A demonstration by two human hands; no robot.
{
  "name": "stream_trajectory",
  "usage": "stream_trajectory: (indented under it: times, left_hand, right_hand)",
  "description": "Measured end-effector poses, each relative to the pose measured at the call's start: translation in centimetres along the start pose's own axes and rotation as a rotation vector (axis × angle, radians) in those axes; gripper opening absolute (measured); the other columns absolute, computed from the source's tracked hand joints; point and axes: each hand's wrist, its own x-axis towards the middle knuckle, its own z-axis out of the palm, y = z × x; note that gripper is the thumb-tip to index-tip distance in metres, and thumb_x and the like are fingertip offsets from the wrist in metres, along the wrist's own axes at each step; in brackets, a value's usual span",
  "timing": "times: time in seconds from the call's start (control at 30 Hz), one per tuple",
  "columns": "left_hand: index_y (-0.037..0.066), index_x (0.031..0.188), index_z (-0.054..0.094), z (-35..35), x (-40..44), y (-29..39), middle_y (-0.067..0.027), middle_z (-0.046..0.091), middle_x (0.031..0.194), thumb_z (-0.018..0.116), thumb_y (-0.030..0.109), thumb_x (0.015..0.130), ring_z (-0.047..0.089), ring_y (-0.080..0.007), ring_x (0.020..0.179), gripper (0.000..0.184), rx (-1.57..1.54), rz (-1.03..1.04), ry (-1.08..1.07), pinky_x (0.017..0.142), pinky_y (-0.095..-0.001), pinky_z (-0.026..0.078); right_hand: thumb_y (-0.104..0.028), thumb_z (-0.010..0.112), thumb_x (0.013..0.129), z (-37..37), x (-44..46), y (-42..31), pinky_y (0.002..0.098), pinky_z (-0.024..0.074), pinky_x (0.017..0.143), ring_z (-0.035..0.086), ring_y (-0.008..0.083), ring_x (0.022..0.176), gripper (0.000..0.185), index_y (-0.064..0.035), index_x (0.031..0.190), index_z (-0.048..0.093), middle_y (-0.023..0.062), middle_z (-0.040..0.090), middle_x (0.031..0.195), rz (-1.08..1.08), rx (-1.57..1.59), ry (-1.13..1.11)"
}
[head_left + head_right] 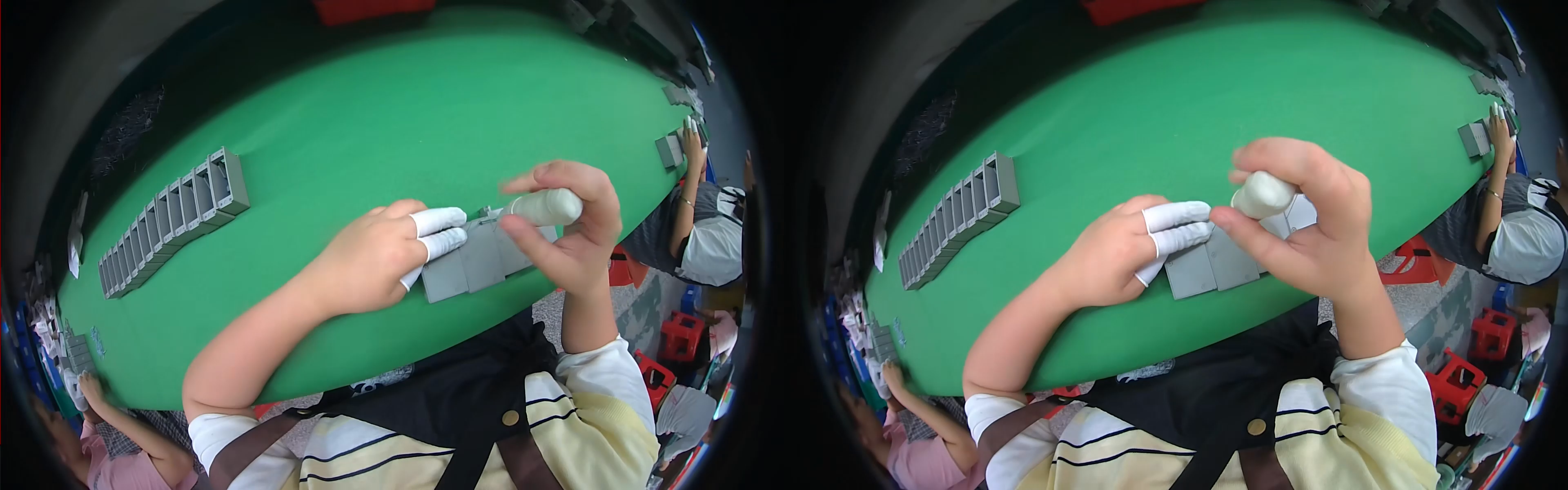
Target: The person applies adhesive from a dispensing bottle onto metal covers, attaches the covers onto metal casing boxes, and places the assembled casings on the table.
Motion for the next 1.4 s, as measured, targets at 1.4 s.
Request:
stream_trajectory:
  times: [1.4]
  left_hand:
    - [0.011,0.122,0.053,-0.8,0.1,1.2,-0.003,0.05,0.129,0.064,0.002,0.056,0.053,-0.024,0.104,0.067,0.215,-0.091,-0.257,0.084,-0.0352,0.044]
  right_hand:
    - [0.008,0.066,0.071,-0.8,0.0,-0.7,0.0283,0.0539,0.068,0.064,0.0216,0.085,0.05,0.0039,0.117,0.047,0.0127,0.054,0.108,0.261,0.13,-0.099]
